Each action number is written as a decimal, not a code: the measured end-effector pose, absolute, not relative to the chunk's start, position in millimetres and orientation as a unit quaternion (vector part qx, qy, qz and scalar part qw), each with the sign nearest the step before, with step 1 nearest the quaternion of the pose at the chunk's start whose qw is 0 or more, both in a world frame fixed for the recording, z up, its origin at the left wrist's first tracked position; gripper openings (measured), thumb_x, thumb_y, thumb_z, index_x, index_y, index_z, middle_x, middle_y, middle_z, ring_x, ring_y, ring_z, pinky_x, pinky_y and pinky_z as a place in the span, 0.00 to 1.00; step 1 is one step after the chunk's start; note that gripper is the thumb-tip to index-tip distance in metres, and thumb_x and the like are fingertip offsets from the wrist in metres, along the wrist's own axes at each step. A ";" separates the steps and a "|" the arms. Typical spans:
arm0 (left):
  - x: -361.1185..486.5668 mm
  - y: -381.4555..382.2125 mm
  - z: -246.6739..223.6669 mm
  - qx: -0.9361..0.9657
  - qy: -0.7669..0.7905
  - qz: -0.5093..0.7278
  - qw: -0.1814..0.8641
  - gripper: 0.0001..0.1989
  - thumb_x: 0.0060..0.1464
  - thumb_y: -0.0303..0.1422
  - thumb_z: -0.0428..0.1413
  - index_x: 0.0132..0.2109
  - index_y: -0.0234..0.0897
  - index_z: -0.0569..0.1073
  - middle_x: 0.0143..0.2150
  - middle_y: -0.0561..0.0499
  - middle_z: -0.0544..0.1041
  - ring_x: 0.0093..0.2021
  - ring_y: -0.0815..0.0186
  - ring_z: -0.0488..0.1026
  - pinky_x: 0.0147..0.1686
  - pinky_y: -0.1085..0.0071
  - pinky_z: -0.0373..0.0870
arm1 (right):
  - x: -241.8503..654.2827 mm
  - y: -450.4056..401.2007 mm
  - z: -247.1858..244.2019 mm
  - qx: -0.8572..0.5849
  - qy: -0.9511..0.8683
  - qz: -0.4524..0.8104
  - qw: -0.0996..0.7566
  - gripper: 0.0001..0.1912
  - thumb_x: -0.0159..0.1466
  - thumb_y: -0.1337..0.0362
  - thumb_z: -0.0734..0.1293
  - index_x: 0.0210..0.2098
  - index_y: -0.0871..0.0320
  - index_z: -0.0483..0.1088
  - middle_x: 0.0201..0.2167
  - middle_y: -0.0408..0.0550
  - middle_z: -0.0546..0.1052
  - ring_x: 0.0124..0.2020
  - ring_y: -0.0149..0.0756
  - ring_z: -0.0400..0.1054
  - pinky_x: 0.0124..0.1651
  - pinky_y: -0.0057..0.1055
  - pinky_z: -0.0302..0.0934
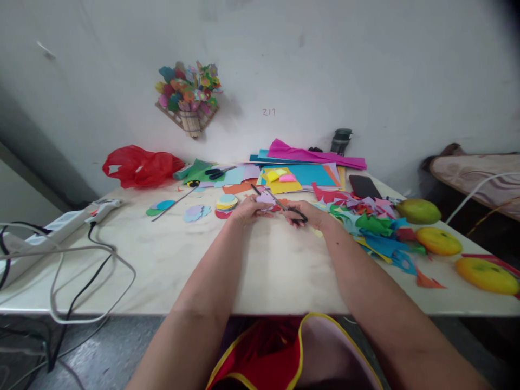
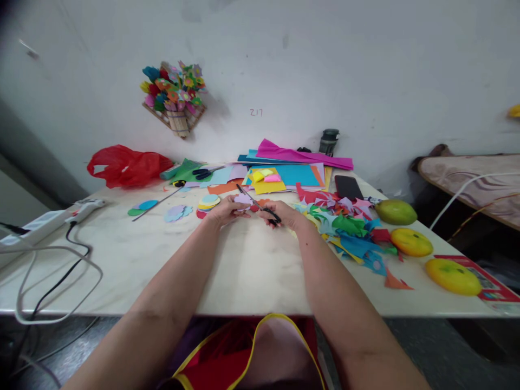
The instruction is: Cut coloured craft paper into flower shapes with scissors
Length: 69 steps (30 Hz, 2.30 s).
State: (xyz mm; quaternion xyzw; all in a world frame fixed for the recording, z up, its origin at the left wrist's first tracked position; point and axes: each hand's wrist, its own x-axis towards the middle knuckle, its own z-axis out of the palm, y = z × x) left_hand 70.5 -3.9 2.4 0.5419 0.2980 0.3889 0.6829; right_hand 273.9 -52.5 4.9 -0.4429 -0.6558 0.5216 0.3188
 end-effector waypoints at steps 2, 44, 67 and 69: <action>70.4 -3.7 2.0 0.541 0.296 0.386 0.686 0.13 0.36 0.25 0.67 0.22 0.31 0.68 0.15 0.60 0.62 0.15 0.80 0.54 0.32 0.67 0.74 | 274.0 -51.9 4.3 -0.443 -0.653 0.525 0.319 0.10 0.57 0.59 0.68 0.28 0.59 0.66 0.18 0.41 0.70 0.16 0.25 0.61 0.17 0.24 0.50; 72.4 -4.0 1.5 0.526 0.313 0.413 0.675 0.15 0.31 0.31 0.70 0.24 0.30 0.72 0.20 0.52 0.71 0.22 0.70 0.68 0.29 0.69 0.73 | 274.5 -46.6 0.2 -0.448 -0.647 0.538 0.303 0.11 0.57 0.58 0.66 0.25 0.58 0.65 0.16 0.41 0.69 0.13 0.26 0.60 0.14 0.25 0.42; 71.0 -3.7 1.6 0.502 0.321 0.430 0.678 0.13 0.34 0.27 0.68 0.26 0.29 0.71 0.20 0.52 0.72 0.20 0.72 0.68 0.32 0.67 0.74 | 274.5 -46.1 0.8 -0.458 -0.629 0.549 0.305 0.10 0.56 0.58 0.66 0.25 0.59 0.67 0.14 0.41 0.68 0.13 0.26 0.58 0.15 0.24 0.46; 70.9 -5.1 3.0 0.500 0.321 0.431 0.679 0.14 0.34 0.27 0.68 0.27 0.30 0.70 0.20 0.53 0.72 0.19 0.72 0.67 0.32 0.67 0.74 | 275.0 -46.2 0.5 -0.452 -0.637 0.544 0.308 0.10 0.56 0.58 0.67 0.25 0.59 0.67 0.14 0.40 0.67 0.13 0.25 0.58 0.15 0.24 0.47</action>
